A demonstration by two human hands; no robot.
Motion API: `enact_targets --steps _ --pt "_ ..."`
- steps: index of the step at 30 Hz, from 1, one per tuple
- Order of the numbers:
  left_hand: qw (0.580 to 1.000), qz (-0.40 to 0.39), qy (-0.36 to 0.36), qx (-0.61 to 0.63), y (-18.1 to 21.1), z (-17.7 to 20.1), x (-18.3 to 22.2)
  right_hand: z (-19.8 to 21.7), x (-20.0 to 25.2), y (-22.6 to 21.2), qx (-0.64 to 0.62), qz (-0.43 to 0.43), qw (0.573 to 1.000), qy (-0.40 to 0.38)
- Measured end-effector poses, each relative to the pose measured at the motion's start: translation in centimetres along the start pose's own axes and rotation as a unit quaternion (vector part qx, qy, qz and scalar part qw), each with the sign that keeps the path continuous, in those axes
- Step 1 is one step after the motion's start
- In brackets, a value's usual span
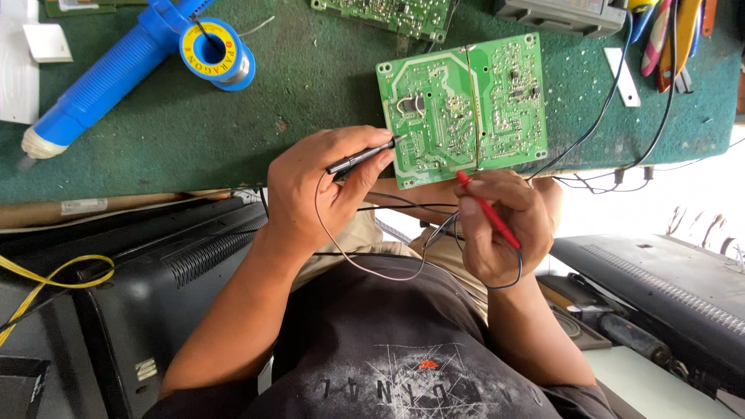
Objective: The person tests a circuit board with a multimeter, examines multiple boards on the bench, and uses a soldering iron and a desoldering pump to work on the components.
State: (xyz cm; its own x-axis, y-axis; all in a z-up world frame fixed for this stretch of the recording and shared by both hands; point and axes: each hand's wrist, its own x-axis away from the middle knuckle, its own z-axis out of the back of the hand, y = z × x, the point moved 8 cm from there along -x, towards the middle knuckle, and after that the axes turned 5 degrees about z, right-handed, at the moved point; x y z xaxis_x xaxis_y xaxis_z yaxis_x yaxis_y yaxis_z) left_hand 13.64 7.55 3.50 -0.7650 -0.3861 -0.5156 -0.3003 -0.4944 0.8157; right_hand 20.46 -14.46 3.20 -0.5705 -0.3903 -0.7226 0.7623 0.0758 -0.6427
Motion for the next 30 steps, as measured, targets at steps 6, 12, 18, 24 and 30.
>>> enact_targets --steps 6,12,18,24,30 --pt "1.0 0.0 0.002 -0.019 0.0 0.2 -0.1 -0.6 -0.5 -1.3 0.106 0.077 0.991 -0.037" --pt "1.0 -0.015 0.024 -0.003 -0.8 0.4 0.3 -2.3 -1.5 -2.0 0.185 0.141 0.97 -0.067" --pt "0.997 -0.028 0.068 0.015 -0.8 1.4 0.7 -2.4 -1.7 -1.6 0.202 0.169 0.962 -0.07" --pt "0.996 -0.035 0.079 0.027 -0.8 1.3 0.8 -2.2 -0.9 -1.1 0.184 0.184 0.964 -0.052" --pt "0.994 -0.042 0.089 0.039 -0.8 1.6 0.8 -1.4 0.0 -1.1 0.204 0.215 0.955 -0.023"
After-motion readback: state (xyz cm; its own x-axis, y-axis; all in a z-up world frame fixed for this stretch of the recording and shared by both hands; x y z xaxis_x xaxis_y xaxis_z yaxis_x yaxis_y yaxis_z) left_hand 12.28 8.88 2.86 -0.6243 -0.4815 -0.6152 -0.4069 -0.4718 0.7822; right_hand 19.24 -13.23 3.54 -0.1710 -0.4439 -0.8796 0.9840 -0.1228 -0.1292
